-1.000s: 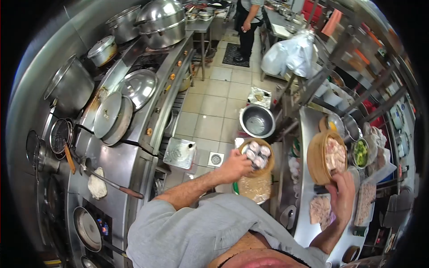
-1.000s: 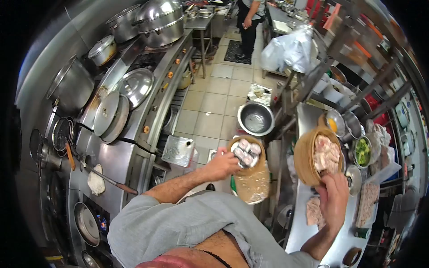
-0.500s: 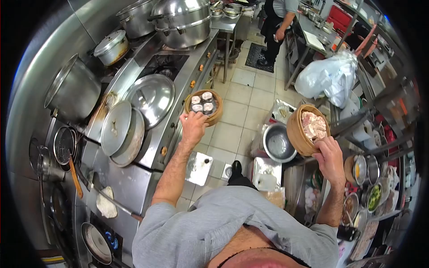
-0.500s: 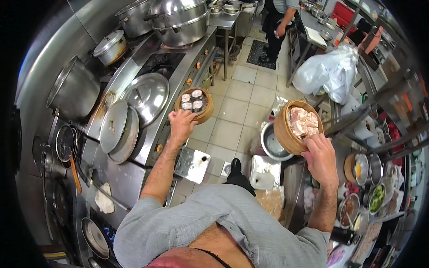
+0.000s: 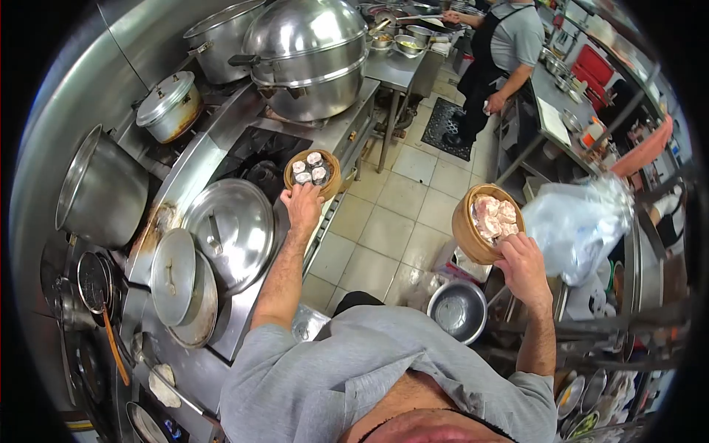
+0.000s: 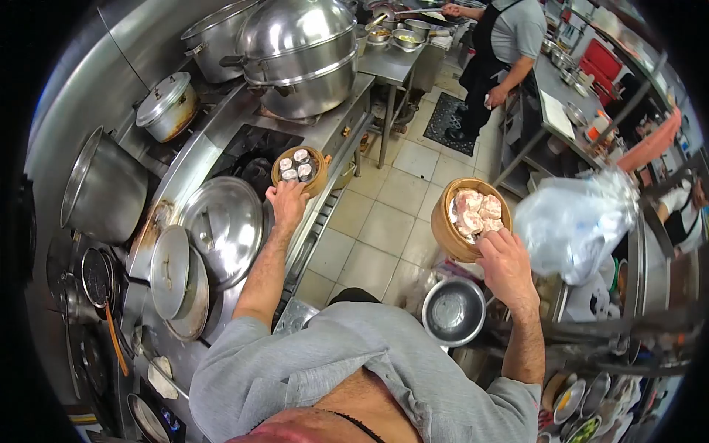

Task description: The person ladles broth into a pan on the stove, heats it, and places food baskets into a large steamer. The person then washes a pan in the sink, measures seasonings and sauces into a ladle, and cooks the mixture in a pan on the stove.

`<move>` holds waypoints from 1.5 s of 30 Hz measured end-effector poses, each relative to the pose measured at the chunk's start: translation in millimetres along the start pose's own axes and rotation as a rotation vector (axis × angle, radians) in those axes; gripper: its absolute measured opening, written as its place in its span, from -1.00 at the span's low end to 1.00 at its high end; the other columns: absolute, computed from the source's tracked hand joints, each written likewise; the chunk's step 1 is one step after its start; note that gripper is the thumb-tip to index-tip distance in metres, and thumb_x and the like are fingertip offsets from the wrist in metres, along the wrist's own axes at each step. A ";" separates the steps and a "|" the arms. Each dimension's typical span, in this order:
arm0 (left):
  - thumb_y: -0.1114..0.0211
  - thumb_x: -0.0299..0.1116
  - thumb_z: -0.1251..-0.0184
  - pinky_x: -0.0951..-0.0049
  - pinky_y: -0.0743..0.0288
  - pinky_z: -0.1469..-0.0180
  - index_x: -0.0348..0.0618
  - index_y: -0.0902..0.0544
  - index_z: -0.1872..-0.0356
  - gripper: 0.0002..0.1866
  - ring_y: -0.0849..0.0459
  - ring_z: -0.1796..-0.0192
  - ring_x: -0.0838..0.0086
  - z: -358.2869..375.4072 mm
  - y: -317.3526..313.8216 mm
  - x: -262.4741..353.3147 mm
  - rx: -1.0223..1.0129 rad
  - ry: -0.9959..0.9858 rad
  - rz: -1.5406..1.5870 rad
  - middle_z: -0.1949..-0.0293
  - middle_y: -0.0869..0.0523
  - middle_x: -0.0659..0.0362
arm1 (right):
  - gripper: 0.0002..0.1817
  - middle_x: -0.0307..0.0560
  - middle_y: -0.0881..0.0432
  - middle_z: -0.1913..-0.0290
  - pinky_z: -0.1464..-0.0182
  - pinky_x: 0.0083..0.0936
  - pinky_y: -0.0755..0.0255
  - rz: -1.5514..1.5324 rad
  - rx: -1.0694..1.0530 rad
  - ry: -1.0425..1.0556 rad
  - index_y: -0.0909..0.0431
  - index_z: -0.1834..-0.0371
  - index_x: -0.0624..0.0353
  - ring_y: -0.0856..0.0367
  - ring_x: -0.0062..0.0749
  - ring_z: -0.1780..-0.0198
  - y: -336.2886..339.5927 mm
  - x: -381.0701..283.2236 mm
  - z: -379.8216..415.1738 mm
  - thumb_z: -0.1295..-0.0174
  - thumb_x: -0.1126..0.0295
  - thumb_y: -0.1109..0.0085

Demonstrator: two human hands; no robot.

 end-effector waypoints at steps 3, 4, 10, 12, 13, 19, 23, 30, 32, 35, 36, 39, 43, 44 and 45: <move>-0.33 -0.33 0.07 0.20 -0.08 0.06 0.02 -0.61 0.29 -0.76 -0.40 0.15 0.42 -21.0 -32.6 -20.9 -0.020 0.048 -0.051 0.34 -0.51 0.33 | -0.72 -0.18 -0.43 0.33 0.16 -0.35 -0.28 -0.046 0.003 0.020 -0.42 0.38 0.14 -0.39 -0.26 0.17 -18.7 21.9 -55.5 0.22 0.49 -0.26; -0.33 -0.33 0.07 0.20 -0.08 0.06 0.02 -0.61 0.29 -0.76 -0.40 0.15 0.42 -28.1 -42.4 -27.2 -0.026 0.040 -0.048 0.34 -0.51 0.33 | -0.72 -0.18 -0.43 0.33 0.16 -0.35 -0.28 -0.048 0.002 0.011 -0.42 0.38 0.14 -0.39 -0.26 0.17 -25.9 28.7 -74.3 0.22 0.49 -0.26; -0.28 -0.32 0.02 0.17 -0.06 0.01 0.02 -0.60 0.14 -0.68 -0.38 0.08 0.39 -53.9 -60.9 -49.5 -0.072 0.184 -0.083 0.23 -0.54 0.31 | -0.76 -0.20 -0.44 0.34 0.17 -0.37 -0.29 0.004 0.032 0.034 -0.41 0.44 0.13 -0.40 -0.28 0.17 -61.0 63.1 -182.6 0.19 0.48 -0.26; -0.31 -0.30 0.04 0.15 -0.05 -0.03 0.00 -0.60 0.12 -0.64 -0.36 0.04 0.37 -57.3 -67.8 -54.4 -0.154 0.247 -0.086 0.17 -0.53 0.29 | -0.79 -0.21 -0.43 0.34 0.19 -0.39 -0.28 0.018 0.017 0.020 -0.40 0.46 0.11 -0.39 -0.31 0.18 -72.3 78.3 -218.5 0.19 0.49 -0.22; -0.34 -0.28 0.08 0.15 -0.02 -0.08 0.00 -0.59 0.10 -0.60 -0.35 -0.01 0.36 -64.4 -63.8 -54.8 -0.210 0.294 -0.017 0.12 -0.51 0.28 | -0.76 -0.21 -0.43 0.35 0.19 -0.39 -0.28 0.038 0.030 0.048 -0.41 0.43 0.11 -0.40 -0.30 0.18 -78.9 86.2 -234.6 0.20 0.49 -0.23; -0.32 -0.33 -0.07 0.20 -0.16 -0.09 -0.11 -0.55 0.06 -0.64 -0.42 -0.01 0.18 -229.2 40.9 -66.6 0.092 0.140 0.061 0.13 -0.51 0.08 | -0.80 -0.24 -0.41 0.36 0.22 -0.42 -0.26 0.052 0.056 0.180 -0.40 0.45 0.08 -0.39 -0.33 0.19 -109.5 130.0 -325.6 0.19 0.50 -0.17; -0.30 -0.35 -0.10 0.27 -0.35 0.00 -0.17 -0.59 0.10 -0.69 -0.53 0.07 0.19 -355.4 96.6 -48.9 0.313 -0.058 -0.193 0.14 -0.58 0.03 | -0.80 -0.26 -0.40 0.36 0.24 -0.43 -0.23 0.020 0.074 0.292 -0.41 0.46 0.07 -0.38 -0.35 0.19 -126.7 163.9 -380.1 0.23 0.53 -0.12; -0.06 -0.07 -0.27 0.22 -0.33 -0.07 -0.17 -0.56 0.05 -0.59 -0.50 -0.03 0.15 -550.2 64.2 -77.6 0.242 -0.118 -0.321 0.01 -0.57 0.05 | -0.81 -0.26 -0.40 0.37 0.24 -0.42 -0.24 -0.045 0.052 0.451 -0.40 0.47 0.07 -0.37 -0.35 0.20 -135.8 231.4 -449.9 0.22 0.52 -0.14; -0.02 -0.05 -0.29 0.22 -0.34 -0.07 -0.17 -0.57 0.07 -0.58 -0.52 -0.02 0.15 -589.6 52.2 -93.4 0.208 -0.059 -0.351 0.01 -0.57 0.04 | -0.76 -0.26 -0.44 0.34 0.26 -0.40 -0.24 -0.040 0.022 0.455 -0.44 0.43 0.07 -0.39 -0.35 0.21 -139.5 252.5 -465.2 0.22 0.47 -0.27; -0.02 -0.08 -0.27 0.21 -0.37 -0.03 -0.17 -0.59 0.13 -0.61 -0.55 0.03 0.14 -623.5 29.9 -119.9 -0.081 0.175 -0.328 0.07 -0.60 0.00 | -0.75 -0.25 -0.44 0.32 0.19 -0.38 -0.27 -0.064 -0.011 0.442 -0.44 0.41 0.07 -0.40 -0.33 0.18 -144.0 277.9 -480.2 0.21 0.47 -0.27; -0.01 -0.10 -0.26 0.24 -0.39 0.01 -0.20 -0.59 0.15 -0.61 -0.57 0.07 0.12 -628.1 22.2 -128.2 -0.155 0.186 -0.355 0.14 -0.62 -0.02 | -0.74 -0.25 -0.44 0.32 0.18 -0.36 -0.28 -0.077 -0.013 0.423 -0.45 0.40 0.07 -0.40 -0.33 0.17 -145.4 285.1 -484.5 0.21 0.47 -0.27; -0.03 -0.14 -0.23 0.27 -0.41 0.07 -0.23 -0.60 0.20 -0.64 -0.59 0.15 0.10 -630.7 20.7 -136.5 -0.269 0.196 -0.377 0.23 -0.65 -0.03 | -0.74 -0.24 -0.44 0.33 0.15 -0.34 -0.29 -0.103 -0.017 0.410 -0.45 0.40 0.07 -0.40 -0.31 0.16 -151.8 302.8 -499.3 0.22 0.48 -0.26; -0.08 -0.21 -0.13 0.29 -0.43 0.17 -0.20 -0.62 0.32 -0.72 -0.60 0.29 0.17 -623.1 56.7 -132.7 -0.139 0.075 -0.358 0.35 -0.66 0.00 | -0.75 -0.24 -0.44 0.36 0.21 -0.37 -0.28 -0.122 0.049 0.410 -0.42 0.45 0.08 -0.41 -0.30 0.17 -144.0 319.5 -521.9 0.25 0.50 -0.23; -0.11 -0.21 -0.13 0.34 -0.42 0.18 -0.22 -0.60 0.29 -0.71 -0.60 0.30 0.23 -614.4 76.8 -127.3 -0.068 0.145 -0.292 0.37 -0.65 0.02 | -0.78 -0.24 -0.43 0.37 0.24 -0.38 -0.28 -0.112 0.086 0.408 -0.40 0.49 0.09 -0.42 -0.30 0.17 -138.5 322.6 -527.7 0.25 0.49 -0.21; -0.12 -0.18 -0.15 0.41 -0.41 0.18 -0.20 -0.61 0.25 -0.70 -0.61 0.30 0.31 -603.7 97.2 -124.1 -0.022 0.205 -0.253 0.37 -0.66 0.04 | -0.78 -0.23 -0.43 0.37 0.24 -0.35 -0.28 -0.114 0.112 0.397 -0.39 0.50 0.10 -0.43 -0.28 0.17 -134.2 326.2 -534.0 0.26 0.51 -0.20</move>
Point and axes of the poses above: each hand's wrist, its own z-axis away from the middle knuckle, its own y-axis out of the back of the hand, x = y × z, the point moved 5 cm from there along -z, towards the middle knuckle
